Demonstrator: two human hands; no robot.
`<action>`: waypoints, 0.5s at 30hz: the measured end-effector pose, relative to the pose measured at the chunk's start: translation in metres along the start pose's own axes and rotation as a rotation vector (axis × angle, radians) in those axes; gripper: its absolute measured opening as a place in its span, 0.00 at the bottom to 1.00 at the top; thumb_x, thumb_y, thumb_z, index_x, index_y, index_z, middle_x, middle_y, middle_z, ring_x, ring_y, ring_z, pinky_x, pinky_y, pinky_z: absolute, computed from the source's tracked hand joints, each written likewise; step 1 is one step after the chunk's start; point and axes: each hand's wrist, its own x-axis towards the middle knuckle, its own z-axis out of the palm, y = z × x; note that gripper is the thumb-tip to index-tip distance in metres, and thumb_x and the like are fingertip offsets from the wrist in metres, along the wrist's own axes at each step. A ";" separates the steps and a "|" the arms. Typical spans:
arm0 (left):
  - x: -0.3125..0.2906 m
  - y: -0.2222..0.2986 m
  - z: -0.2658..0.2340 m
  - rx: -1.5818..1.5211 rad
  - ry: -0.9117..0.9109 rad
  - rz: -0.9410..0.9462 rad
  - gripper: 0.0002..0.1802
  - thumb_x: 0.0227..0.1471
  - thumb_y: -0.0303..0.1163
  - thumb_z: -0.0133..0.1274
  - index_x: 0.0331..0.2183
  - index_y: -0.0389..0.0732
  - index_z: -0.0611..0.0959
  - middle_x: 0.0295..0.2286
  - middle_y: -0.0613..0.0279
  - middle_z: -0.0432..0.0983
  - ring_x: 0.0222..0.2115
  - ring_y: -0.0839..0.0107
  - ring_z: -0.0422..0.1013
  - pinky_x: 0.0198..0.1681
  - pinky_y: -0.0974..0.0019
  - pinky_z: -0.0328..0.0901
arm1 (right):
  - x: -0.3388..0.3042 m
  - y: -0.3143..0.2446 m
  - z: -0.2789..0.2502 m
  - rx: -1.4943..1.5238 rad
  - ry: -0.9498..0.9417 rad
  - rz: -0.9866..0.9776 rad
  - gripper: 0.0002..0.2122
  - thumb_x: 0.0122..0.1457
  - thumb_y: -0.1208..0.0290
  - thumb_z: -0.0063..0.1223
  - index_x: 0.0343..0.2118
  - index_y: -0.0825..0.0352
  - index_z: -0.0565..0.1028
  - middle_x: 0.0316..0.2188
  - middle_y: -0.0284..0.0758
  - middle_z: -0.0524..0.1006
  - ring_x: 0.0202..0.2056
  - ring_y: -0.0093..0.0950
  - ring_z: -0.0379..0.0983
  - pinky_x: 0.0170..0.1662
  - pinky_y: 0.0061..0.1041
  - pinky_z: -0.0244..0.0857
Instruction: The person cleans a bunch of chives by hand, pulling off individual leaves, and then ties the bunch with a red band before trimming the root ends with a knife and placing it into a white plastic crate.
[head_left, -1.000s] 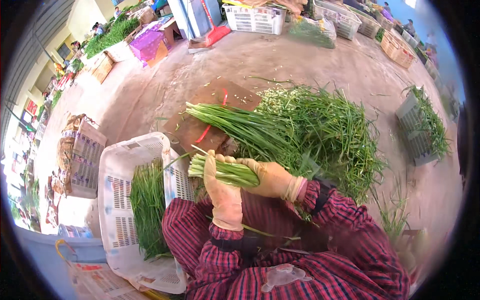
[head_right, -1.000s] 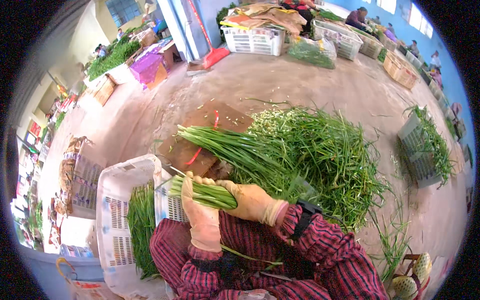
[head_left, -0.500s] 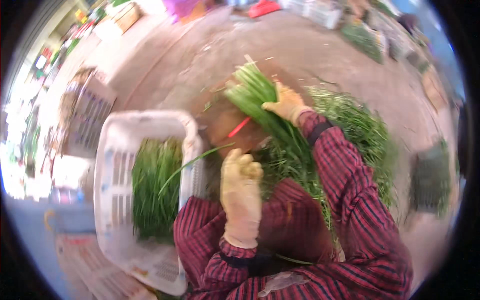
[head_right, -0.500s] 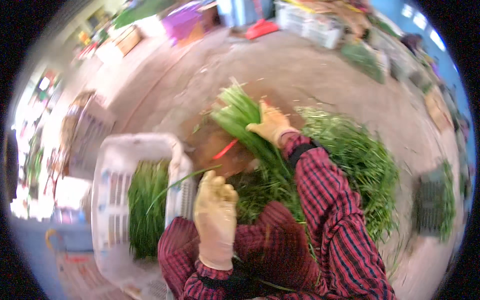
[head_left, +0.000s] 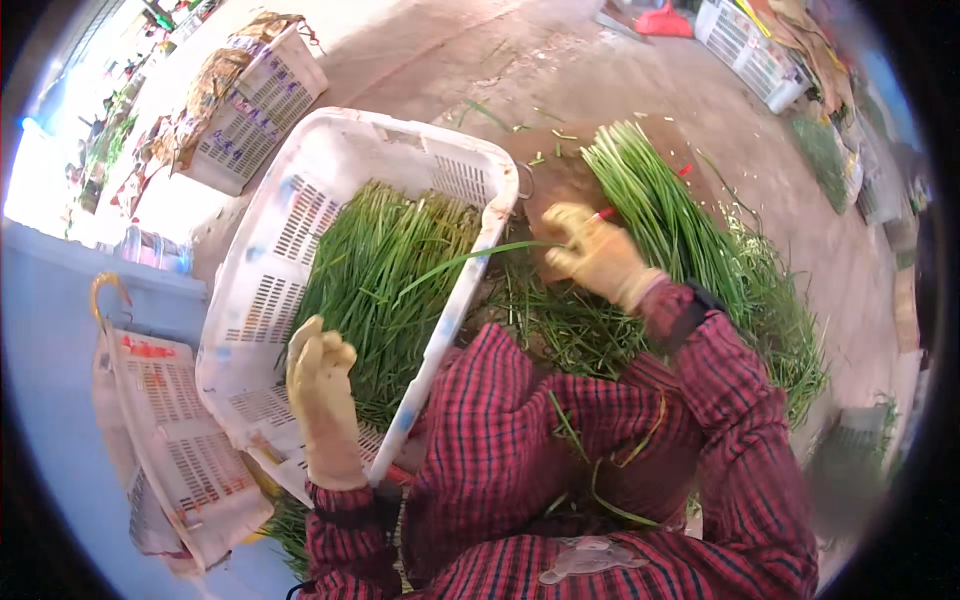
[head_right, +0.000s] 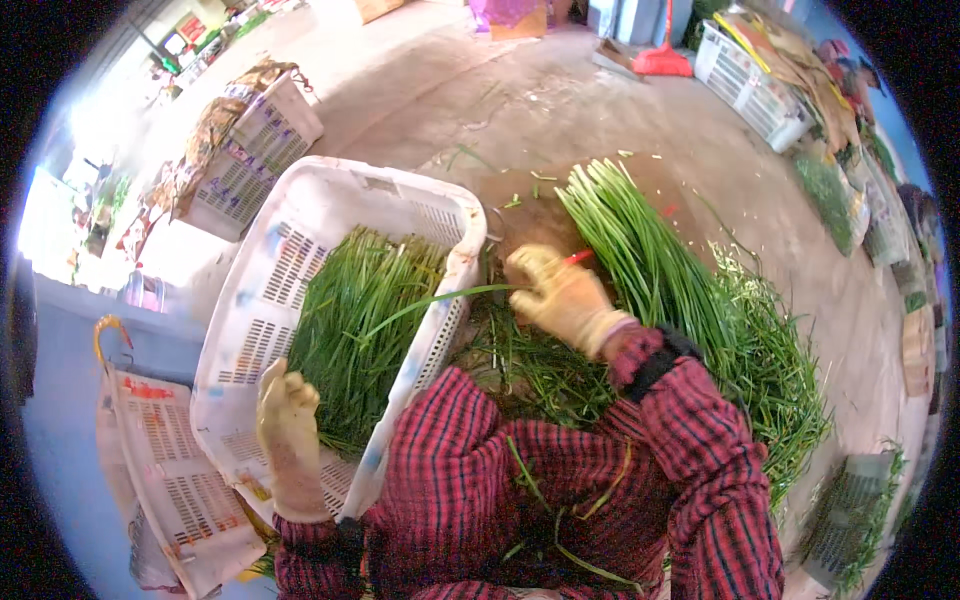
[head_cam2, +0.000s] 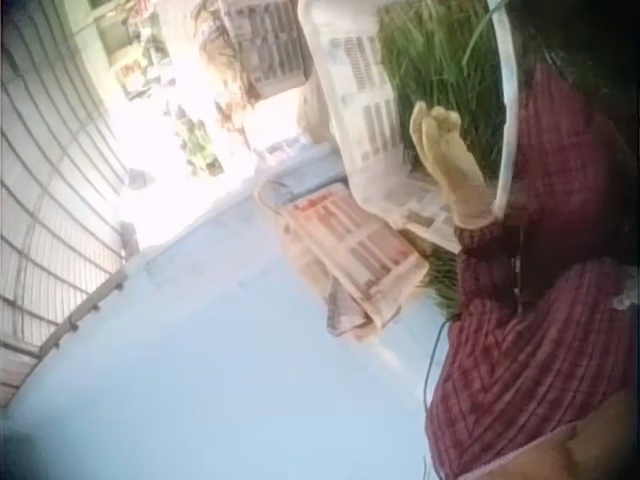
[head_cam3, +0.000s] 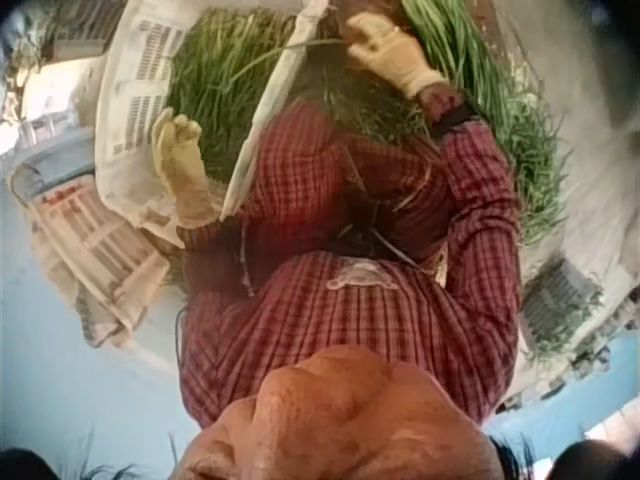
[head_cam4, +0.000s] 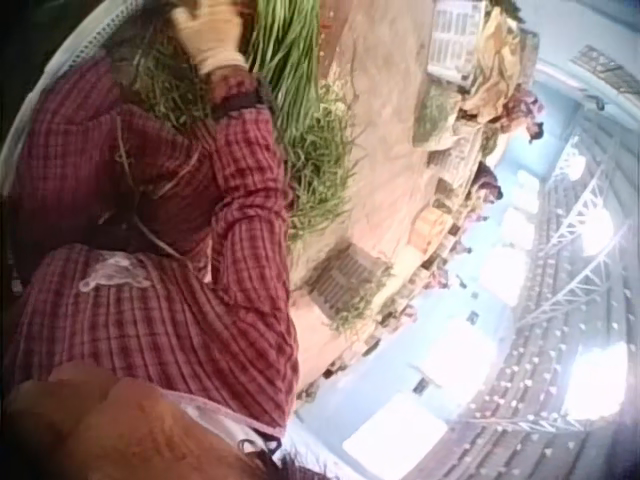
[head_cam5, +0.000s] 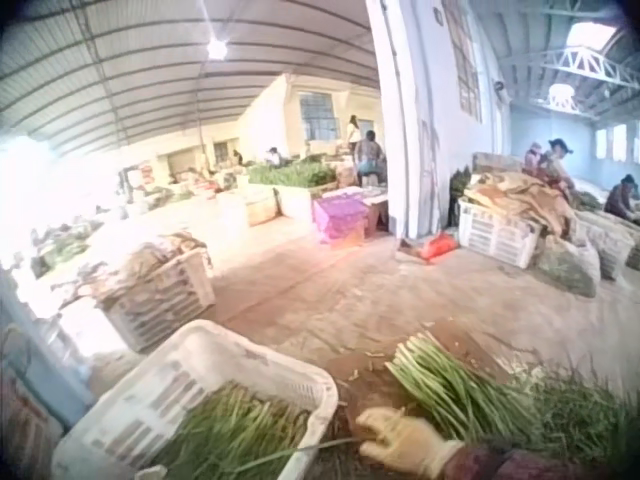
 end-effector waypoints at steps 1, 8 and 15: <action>0.010 -0.005 -0.008 0.022 0.035 -0.050 0.17 0.60 0.32 0.53 0.50 0.37 0.77 0.36 0.66 0.75 0.35 0.74 0.72 0.45 0.69 0.66 | 0.004 -0.015 0.020 -0.021 0.005 -0.088 0.23 0.58 0.58 0.56 0.54 0.65 0.72 0.53 0.42 0.74 0.56 0.39 0.70 0.60 0.35 0.64; 0.093 -0.074 -0.053 0.453 -0.239 -0.004 0.33 0.55 0.35 0.61 0.59 0.36 0.70 0.49 0.58 0.72 0.47 0.70 0.70 0.55 0.66 0.64 | -0.044 -0.022 0.057 -0.236 -1.040 0.057 0.20 0.58 0.62 0.51 0.53 0.62 0.75 0.48 0.42 0.77 0.50 0.42 0.73 0.54 0.39 0.67; 0.223 -0.160 -0.004 1.401 -0.420 0.132 0.60 0.45 0.57 0.65 0.66 0.33 0.54 0.64 0.42 0.56 0.64 0.52 0.55 0.66 0.53 0.52 | -0.062 0.009 0.026 -0.189 -0.737 0.150 0.22 0.62 0.58 0.49 0.56 0.64 0.72 0.53 0.42 0.75 0.52 0.42 0.73 0.56 0.37 0.66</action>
